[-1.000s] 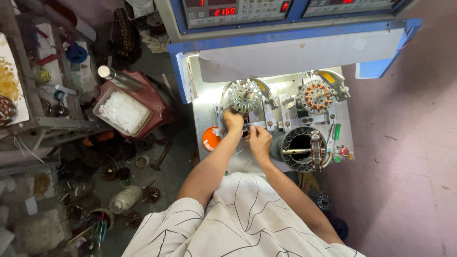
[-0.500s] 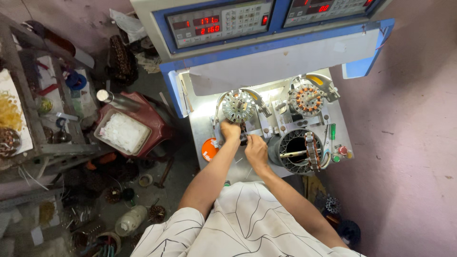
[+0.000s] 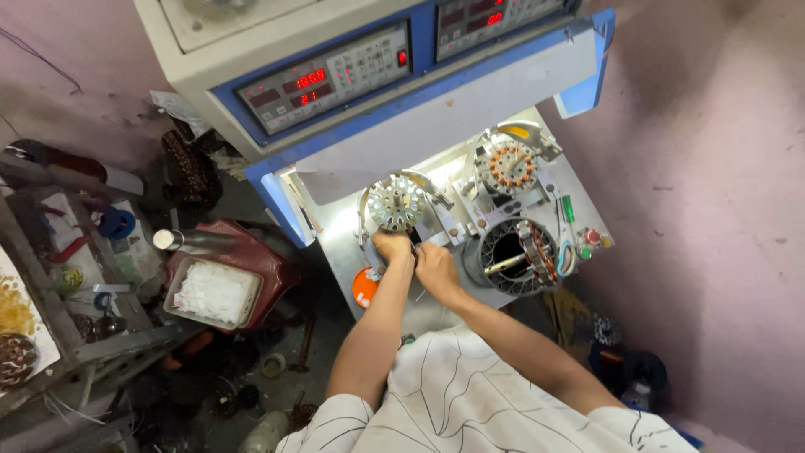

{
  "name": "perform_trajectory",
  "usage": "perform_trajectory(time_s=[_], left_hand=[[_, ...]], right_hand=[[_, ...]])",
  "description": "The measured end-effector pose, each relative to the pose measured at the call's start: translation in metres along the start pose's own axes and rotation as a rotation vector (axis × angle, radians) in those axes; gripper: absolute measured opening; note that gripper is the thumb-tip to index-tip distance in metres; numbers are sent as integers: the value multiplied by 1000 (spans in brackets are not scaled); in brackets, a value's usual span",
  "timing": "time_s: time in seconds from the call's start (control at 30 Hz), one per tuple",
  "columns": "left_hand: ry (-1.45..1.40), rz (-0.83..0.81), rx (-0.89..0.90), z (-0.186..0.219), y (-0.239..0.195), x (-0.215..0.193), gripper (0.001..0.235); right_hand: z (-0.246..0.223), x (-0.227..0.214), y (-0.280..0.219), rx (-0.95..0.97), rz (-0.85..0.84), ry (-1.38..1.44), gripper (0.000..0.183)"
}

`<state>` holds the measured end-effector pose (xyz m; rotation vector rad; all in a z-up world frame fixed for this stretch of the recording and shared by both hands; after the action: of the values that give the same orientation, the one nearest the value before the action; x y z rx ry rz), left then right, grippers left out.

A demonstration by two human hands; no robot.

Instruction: The person operates an automated coil winding machine by loading a stator, initiating the winding process with a button, and then trimming the copper wire and securing the wire ends by hand.

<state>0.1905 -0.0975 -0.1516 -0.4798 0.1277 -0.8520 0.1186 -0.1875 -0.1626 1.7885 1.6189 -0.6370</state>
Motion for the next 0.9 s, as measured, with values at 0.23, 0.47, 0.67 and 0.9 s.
perform_trajectory(time_s=[0.23,0.47,0.67,0.9], left_hand=[[1,-94,26,-18,10,-4,13],[230,-370,17,-25,-18,-39,17],[592,-503,391,-20,-80,-77,26],[716,-497,476,-35,-86,-70,21]], right_hand=[[3,14,11,698,-82,772,26],[-23,-73,-28,141,-192,262,29],[-99,-264,-86,-153,-702,309,35],[-116,-348,-114,-304,-592,453,30]])
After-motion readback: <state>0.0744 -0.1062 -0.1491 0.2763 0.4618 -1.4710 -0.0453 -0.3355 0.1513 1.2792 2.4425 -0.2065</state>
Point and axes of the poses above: each hand's wrist, its own y-axis towards the middle knuckle, its own x-axis out of the palm, z = x × y, the point moved 1 cm from there along y, towards the middle knuckle, and after that the axes turned 5 degrees about -x, right-handed, at the moved point
